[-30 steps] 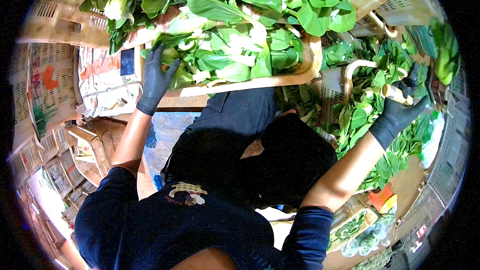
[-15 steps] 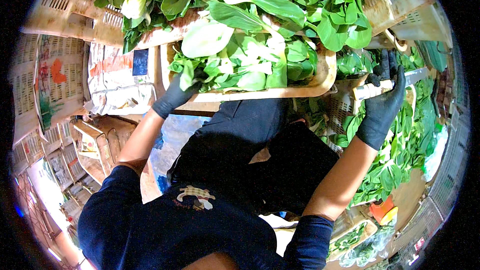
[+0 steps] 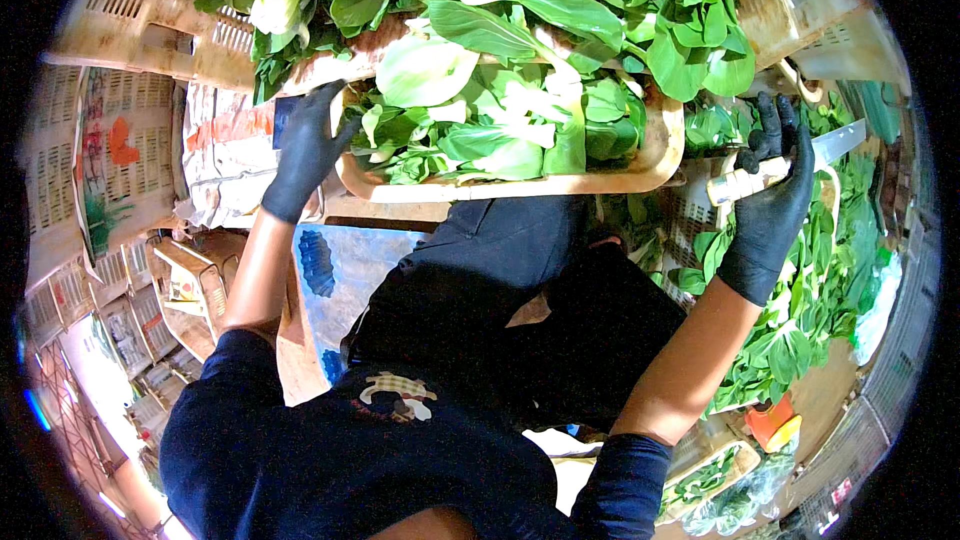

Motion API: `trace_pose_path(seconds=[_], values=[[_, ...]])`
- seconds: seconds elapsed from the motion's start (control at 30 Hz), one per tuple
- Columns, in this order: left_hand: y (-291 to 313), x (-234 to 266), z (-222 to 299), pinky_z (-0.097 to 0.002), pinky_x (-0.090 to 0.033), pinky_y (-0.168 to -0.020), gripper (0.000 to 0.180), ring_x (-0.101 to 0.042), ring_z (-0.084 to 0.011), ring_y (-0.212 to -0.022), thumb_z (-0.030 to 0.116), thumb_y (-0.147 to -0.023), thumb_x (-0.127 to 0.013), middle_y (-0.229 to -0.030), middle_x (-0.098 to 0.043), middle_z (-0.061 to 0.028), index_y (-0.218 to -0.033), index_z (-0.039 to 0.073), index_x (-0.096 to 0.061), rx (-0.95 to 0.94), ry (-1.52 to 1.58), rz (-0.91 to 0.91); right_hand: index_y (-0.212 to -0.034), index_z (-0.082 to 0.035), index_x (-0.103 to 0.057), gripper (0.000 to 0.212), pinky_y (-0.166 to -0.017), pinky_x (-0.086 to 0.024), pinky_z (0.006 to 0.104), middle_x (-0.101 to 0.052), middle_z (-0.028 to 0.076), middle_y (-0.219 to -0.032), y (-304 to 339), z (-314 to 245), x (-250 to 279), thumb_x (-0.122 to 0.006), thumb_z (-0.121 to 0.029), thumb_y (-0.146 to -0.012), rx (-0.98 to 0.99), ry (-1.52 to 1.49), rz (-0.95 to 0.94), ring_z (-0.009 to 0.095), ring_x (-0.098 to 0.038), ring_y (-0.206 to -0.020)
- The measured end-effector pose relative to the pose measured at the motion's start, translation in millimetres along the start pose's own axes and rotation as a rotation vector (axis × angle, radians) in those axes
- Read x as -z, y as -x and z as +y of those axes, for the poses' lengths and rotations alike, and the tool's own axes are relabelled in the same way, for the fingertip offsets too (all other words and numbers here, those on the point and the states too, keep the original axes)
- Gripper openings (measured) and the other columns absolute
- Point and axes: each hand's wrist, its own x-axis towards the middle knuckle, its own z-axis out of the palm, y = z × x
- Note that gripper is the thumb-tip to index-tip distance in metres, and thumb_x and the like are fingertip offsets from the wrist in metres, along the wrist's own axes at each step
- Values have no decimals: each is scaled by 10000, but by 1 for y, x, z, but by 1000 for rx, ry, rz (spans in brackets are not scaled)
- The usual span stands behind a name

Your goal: The person trims the ends of bok choy using a knife while sitting among several crates of the vegetables.

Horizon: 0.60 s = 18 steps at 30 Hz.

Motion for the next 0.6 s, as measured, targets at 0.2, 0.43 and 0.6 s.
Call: trace_pose_path(seconds=[0.2,0.43,0.6], values=[[1,-34,-21,-319,-466,-744,301,-590,-225,-819,142,-756,-625,-919,-609,-127,-1035,55,-554,191,407,-365,-1267,29,-357,534,-783,-458,251,-408,194,-1298,6,2,-14,-440,165,-757,205,274,-60,258,-446,-1194],[24,14,-31,-327,-471,-828,224,-579,-180,-905,56,-849,-507,-1011,-597,-60,-1068,52,-552,557,1644,-138,-1232,24,-401,443,-825,-447,268,-508,188,-1207,3,-3,-28,-474,116,-804,-1,227,-38,260,-502,-1128],[29,21,-16,-318,-420,-914,533,-520,-207,-1032,40,-742,-645,-1149,-516,-98,-1209,43,-388,314,966,45,-1233,10,-413,443,-848,-438,294,-522,182,-1194,7,-3,-40,-459,125,-808,82,274,-101,244,-521,-1098]])
